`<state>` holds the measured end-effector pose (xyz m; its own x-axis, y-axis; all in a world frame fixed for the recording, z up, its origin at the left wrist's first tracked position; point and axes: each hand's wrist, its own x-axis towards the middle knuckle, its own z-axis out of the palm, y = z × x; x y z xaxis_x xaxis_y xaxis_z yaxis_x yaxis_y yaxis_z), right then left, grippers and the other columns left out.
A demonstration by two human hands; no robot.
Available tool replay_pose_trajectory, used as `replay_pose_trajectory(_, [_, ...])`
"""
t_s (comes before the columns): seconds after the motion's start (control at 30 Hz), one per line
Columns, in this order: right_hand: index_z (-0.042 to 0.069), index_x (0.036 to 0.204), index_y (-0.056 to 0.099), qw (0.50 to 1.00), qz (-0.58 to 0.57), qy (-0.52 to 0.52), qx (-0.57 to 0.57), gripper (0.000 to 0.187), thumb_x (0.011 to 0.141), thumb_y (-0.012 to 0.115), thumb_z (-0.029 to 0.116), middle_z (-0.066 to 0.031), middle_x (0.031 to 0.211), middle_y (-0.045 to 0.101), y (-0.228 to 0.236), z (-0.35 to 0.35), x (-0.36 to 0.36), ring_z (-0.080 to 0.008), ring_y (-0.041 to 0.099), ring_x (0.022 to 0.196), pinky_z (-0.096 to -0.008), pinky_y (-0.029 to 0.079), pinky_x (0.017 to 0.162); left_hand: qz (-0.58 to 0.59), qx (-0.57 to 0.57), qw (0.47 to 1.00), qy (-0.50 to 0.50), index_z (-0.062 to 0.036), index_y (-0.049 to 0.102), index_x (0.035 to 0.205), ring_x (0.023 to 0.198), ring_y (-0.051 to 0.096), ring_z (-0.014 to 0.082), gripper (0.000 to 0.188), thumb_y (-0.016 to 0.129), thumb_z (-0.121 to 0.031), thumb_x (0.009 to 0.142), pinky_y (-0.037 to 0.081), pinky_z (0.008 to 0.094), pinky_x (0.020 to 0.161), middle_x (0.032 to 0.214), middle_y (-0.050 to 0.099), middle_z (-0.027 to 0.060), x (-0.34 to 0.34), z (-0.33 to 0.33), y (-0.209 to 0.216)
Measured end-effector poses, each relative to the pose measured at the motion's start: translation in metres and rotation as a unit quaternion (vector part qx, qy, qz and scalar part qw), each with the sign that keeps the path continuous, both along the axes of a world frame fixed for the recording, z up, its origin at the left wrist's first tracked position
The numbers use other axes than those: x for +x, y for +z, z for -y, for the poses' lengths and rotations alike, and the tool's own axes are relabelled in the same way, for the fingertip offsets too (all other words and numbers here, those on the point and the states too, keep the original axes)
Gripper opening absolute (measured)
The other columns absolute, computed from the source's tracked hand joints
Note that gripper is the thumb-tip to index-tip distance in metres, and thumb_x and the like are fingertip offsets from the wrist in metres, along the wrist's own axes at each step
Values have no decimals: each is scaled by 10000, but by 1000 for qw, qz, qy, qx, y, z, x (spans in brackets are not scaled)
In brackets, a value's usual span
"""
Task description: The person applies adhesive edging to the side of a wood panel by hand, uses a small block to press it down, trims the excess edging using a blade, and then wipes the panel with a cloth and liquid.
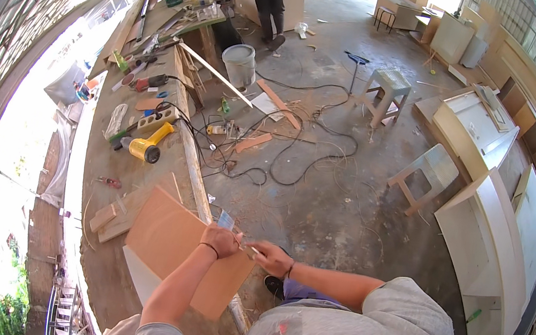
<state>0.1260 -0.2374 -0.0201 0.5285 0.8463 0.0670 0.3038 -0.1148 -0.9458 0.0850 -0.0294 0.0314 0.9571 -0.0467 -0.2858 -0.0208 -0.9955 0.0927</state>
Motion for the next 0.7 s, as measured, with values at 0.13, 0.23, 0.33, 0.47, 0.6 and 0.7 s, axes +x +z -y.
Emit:
replay_pose_trajectory(0.13, [78, 1255, 582, 990, -125, 52, -34, 404, 868, 512, 170, -152, 1028, 638, 24, -33, 43, -190, 590, 936, -334, 468, 853, -55, -24, 986, 154, -45, 719, 818, 825, 683, 329, 624, 262, -440, 972, 483, 464, 811, 876, 698, 177, 0, -11, 10])
replay_pose_trajectory(0.23, [72, 1233, 598, 973, -202, 107, -23, 387, 871, 490, 158, -98, 999, 643, 22, -60, 72, -124, 564, 960, -294, 461, 866, -40, 23, 978, 201, -52, 721, 817, 849, 686, 320, 619, 260, -432, 979, 477, 483, 809, 861, 701, 170, 3, -23, 14])
replay_pose_trajectory(0.33, [74, 1203, 614, 974, -159, 142, -80, 371, 870, 472, 155, -44, 937, 622, 17, -96, 86, -128, 545, 900, -273, 453, 810, 39, 4, 956, 290, -82, 722, 793, 842, 669, 326, 575, 307, -440, 967, 436, 478, 852, 842, 698, 158, -13, -47, -13])
replay_pose_trajectory(0.47, [70, 1210, 600, 972, -81, 199, -96, 371, 895, 450, 198, -94, 861, 640, 4, -150, 91, -145, 575, 681, -277, 478, 635, 177, -35, 939, 293, -106, 699, 843, 933, 603, 303, 383, 447, -383, 925, 392, 462, 897, 894, 662, 124, -41, -67, -27])
replay_pose_trajectory(0.6, [107, 1189, 612, 953, -134, 234, -137, 317, 908, 499, 204, -2, 802, 573, -14, -160, 102, -101, 493, 671, -264, 423, 613, 232, -68, 932, 269, -103, 651, 860, 1001, 523, 297, 258, 557, -343, 862, 382, 452, 897, 952, 585, 97, -68, -80, -35])
replay_pose_trajectory(0.7, [124, 1195, 609, 943, -162, 260, -126, 297, 928, 536, 229, 33, 800, 553, -14, -158, 107, -80, 467, 689, -249, 411, 614, 225, -78, 926, 293, -92, 631, 825, 995, 513, 309, 310, 593, -400, 832, 393, 436, 890, 971, 572, 104, -73, -83, -38])
